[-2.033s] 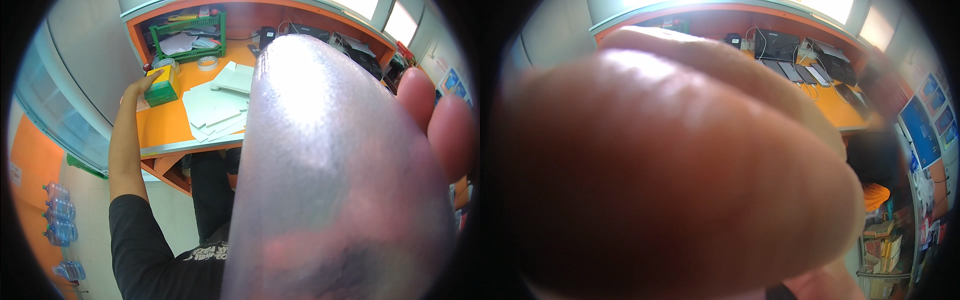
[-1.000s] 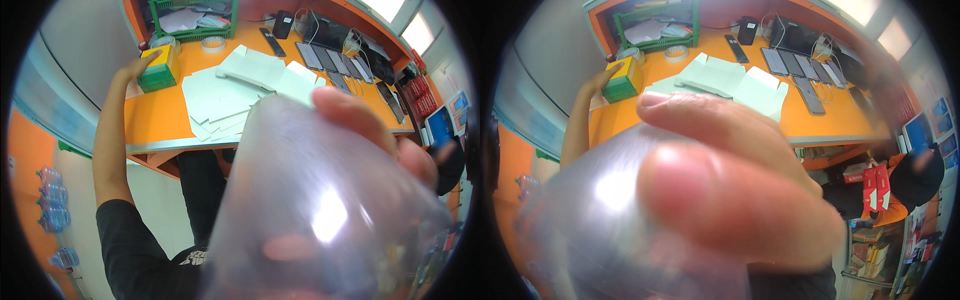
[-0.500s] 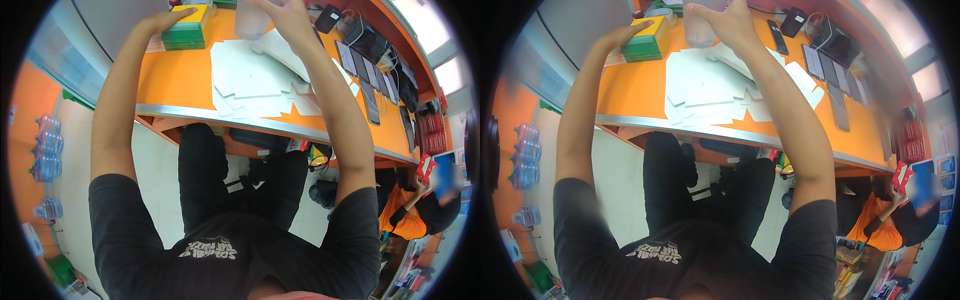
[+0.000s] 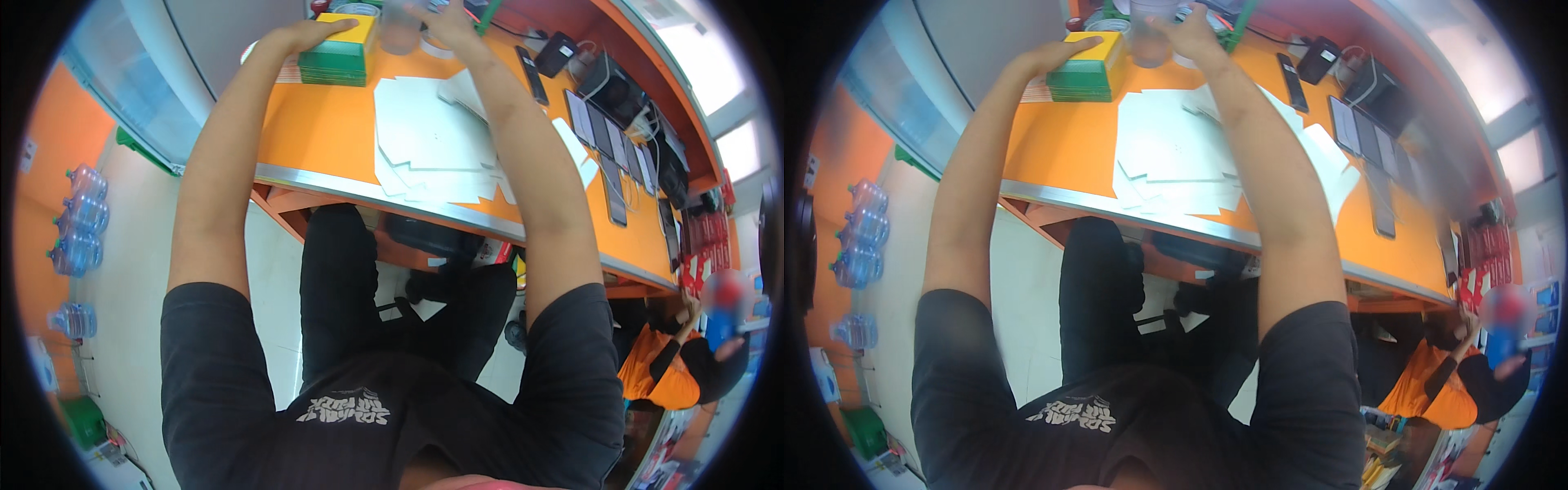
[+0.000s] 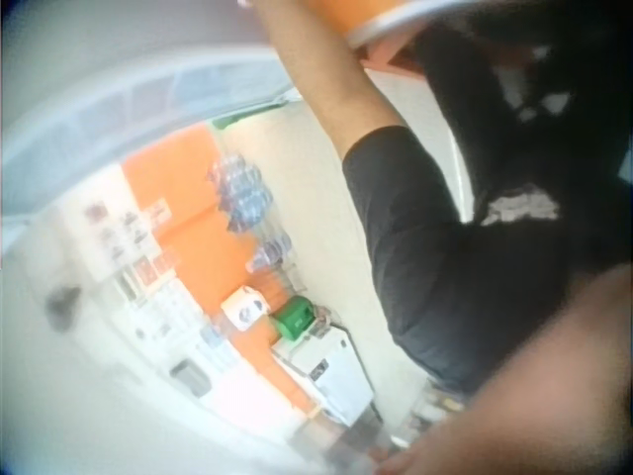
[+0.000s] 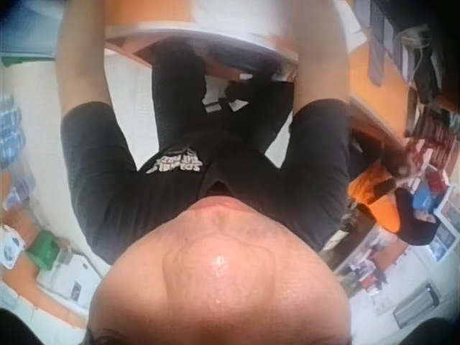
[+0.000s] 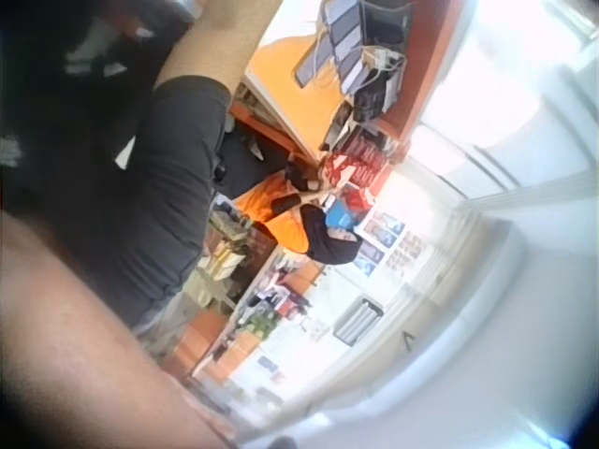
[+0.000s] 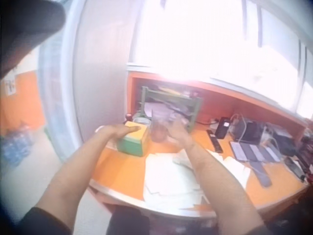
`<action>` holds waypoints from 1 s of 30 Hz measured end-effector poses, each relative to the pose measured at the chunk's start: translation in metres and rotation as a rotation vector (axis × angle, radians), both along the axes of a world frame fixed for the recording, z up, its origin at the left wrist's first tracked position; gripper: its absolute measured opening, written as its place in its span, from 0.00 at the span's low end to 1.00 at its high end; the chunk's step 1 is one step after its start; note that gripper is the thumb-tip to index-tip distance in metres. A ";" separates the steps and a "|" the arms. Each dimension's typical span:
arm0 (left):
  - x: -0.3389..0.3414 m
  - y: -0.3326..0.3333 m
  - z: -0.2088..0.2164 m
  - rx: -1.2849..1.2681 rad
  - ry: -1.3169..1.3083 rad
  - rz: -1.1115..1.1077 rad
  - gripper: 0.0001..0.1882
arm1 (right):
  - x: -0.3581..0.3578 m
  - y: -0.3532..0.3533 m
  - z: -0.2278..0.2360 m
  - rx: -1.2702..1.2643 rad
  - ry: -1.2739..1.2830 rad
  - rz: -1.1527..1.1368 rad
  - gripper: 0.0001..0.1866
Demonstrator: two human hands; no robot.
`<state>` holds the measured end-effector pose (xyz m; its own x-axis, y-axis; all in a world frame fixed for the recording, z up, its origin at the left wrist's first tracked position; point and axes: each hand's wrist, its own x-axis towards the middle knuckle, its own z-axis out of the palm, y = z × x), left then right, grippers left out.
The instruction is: The person sits at a desk and folds small white cardboard pieces into rectangular boxes. They repeatedly pick up a flat piece, fold the sides up, and tuck the flaps to form a box, then place the finished unit on a stack. A second person is visible in the background working with similar items.
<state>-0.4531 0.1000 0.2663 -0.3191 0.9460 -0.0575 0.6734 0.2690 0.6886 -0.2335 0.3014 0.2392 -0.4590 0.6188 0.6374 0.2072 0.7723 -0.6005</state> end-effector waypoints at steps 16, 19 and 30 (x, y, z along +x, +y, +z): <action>0.070 -0.055 0.050 0.690 0.592 0.336 0.37 | 0.223 -0.159 0.060 -0.154 -0.820 0.045 0.16; 0.137 -0.065 0.052 0.933 0.393 -0.111 0.28 | 0.235 -0.147 0.054 -0.104 -0.715 0.054 0.14; 0.208 -0.062 0.008 0.048 0.003 -0.615 0.21 | 0.252 -0.163 0.045 -0.662 -0.535 0.213 0.12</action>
<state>-0.2456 0.0381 0.2742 0.2855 0.9583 -0.0104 0.6974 -0.2003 0.6881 0.0180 0.1387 0.2841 -0.7413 0.6527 -0.1564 0.4808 0.3538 -0.8023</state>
